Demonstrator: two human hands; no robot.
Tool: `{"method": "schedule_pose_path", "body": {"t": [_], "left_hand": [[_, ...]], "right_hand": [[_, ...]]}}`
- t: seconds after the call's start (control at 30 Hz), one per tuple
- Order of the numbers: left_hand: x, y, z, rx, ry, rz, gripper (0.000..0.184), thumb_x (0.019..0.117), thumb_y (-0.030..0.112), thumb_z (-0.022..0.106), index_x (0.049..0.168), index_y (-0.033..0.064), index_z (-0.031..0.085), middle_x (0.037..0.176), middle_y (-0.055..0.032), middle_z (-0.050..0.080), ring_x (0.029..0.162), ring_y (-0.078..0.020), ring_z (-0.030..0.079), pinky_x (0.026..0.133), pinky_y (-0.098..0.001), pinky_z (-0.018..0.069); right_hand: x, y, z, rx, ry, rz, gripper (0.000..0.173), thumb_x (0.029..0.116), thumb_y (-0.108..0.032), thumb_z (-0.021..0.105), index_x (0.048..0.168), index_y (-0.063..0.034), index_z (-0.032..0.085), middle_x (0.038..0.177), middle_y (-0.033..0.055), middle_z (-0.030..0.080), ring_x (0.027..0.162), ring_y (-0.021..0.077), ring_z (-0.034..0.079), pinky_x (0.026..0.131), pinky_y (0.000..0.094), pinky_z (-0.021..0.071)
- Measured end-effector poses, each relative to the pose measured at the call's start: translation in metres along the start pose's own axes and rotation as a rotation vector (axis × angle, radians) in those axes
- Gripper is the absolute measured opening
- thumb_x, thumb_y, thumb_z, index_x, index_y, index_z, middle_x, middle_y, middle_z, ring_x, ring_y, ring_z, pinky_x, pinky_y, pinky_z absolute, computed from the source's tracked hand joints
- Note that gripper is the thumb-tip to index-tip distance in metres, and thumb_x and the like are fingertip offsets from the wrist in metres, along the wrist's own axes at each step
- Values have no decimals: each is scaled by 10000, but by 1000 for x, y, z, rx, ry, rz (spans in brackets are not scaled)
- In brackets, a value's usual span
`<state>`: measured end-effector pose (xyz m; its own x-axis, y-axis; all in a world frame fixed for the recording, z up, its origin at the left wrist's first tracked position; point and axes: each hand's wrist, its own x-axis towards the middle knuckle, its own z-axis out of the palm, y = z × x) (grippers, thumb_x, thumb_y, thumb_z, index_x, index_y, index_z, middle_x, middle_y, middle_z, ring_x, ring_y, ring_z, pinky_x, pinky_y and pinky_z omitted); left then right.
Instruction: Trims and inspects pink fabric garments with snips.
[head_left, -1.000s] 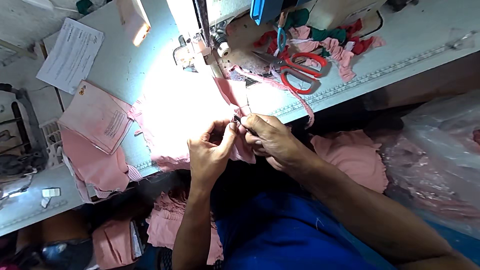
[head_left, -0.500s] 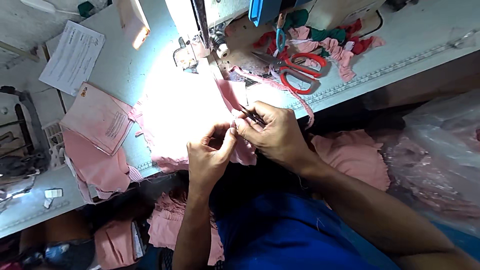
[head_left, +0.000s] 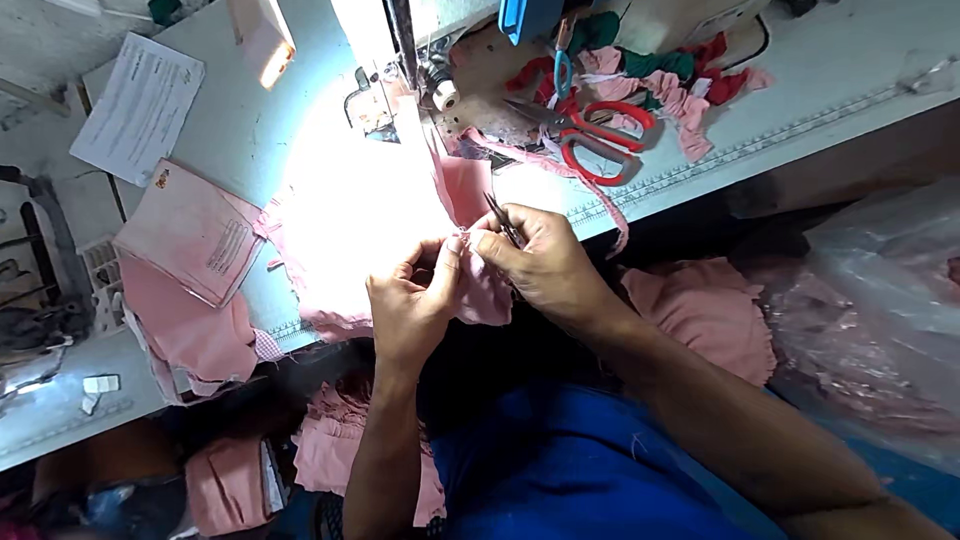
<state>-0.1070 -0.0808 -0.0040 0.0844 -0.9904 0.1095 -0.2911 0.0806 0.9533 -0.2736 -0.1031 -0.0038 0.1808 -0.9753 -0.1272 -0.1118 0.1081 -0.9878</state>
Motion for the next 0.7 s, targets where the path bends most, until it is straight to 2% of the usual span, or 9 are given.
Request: {"method": "schedule_pose_path", "body": {"t": [0.07, 0.13, 0.23, 0.4, 0.7], "left_hand": [[0, 1, -1, -15, -5, -22, 110, 999, 141, 677, 973, 53, 738, 779, 6, 713, 637, -54, 670, 556, -213, 577], [0, 2, -2, -31, -8, -35, 105, 997, 138, 677, 977, 53, 736, 772, 8, 709, 624, -51, 660, 545, -210, 567], [0, 4, -1, -43, -19, -23, 91, 990, 110, 665, 991, 48, 732, 787, 9, 714, 645, -53, 670, 565, -211, 576], [-2, 8, 1, -19, -6, -7, 78, 980, 88, 671, 993, 43, 733, 802, 12, 724, 668, -46, 684, 589, -205, 590], [-5, 9, 6, -29, 16, -11, 85, 974, 83, 677, 997, 37, 744, 804, 3, 728, 669, -52, 685, 585, -209, 589]], "right_hand": [[-6, -9, -5, -123, 7, -50, 139, 1001, -207, 633, 1102, -117, 668, 713, -21, 598, 506, 56, 514, 422, 204, 424], [-15, -18, -8, -98, -42, -76, 178, 1028, -256, 578, 1154, -130, 585, 686, -50, 577, 499, 25, 513, 423, 171, 430], [-22, -24, -12, -39, -163, -19, 185, 1068, -253, 457, 1103, -132, 593, 624, -50, 484, 479, 33, 443, 428, 172, 363], [-22, -15, -9, -153, -131, 51, 138, 1061, -260, 522, 1018, -141, 577, 625, -58, 529, 491, 13, 488, 446, 164, 399], [-20, -11, -4, -225, -43, 44, 142, 1044, -278, 550, 984, -154, 583, 611, -66, 531, 478, 12, 498, 426, 185, 405]]}}
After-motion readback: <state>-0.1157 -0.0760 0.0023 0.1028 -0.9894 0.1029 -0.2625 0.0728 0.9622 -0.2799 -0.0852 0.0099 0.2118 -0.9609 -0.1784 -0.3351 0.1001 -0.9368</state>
